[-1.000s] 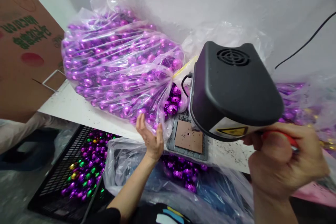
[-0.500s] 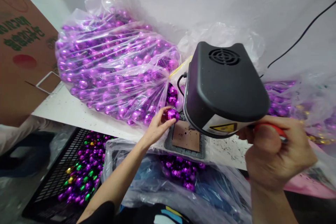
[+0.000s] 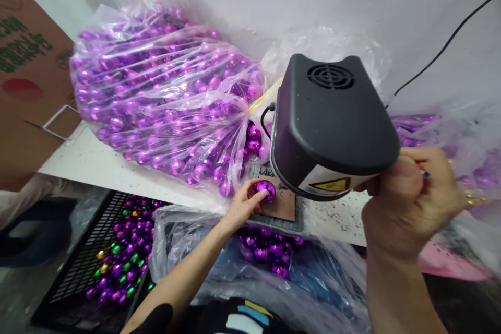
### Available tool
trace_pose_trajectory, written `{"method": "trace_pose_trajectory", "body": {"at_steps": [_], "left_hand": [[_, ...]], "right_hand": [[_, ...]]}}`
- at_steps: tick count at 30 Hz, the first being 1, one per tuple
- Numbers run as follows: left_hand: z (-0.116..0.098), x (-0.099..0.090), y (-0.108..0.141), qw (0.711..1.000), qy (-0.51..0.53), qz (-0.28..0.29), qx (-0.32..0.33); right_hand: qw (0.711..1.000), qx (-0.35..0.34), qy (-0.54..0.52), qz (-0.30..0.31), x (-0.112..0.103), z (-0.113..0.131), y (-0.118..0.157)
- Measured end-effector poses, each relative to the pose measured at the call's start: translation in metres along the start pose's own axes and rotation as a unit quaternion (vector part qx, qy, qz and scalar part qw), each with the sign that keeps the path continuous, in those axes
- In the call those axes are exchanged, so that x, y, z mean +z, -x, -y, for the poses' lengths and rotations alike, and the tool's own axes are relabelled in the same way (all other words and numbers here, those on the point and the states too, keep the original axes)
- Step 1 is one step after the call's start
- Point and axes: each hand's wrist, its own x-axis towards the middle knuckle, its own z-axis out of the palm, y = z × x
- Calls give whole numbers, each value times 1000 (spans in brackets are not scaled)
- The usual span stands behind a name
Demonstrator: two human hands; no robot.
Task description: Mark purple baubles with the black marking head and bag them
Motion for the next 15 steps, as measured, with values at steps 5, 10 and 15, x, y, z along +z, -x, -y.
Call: {"method": "trace_pose_trajectory", "body": {"at_steps": [5,10,15], "left_hand": [[17,6,-6,993,-54,-53,93],[32,11,-10,960,-167,-91,204],[32,15,-7,927,-249,-79,267]], "right_hand": [[1000,-1,9,-1,2,1,1],[1000,5,10,-8,1,2,2],[1000,-4,10,-5,1,2,1]]}}
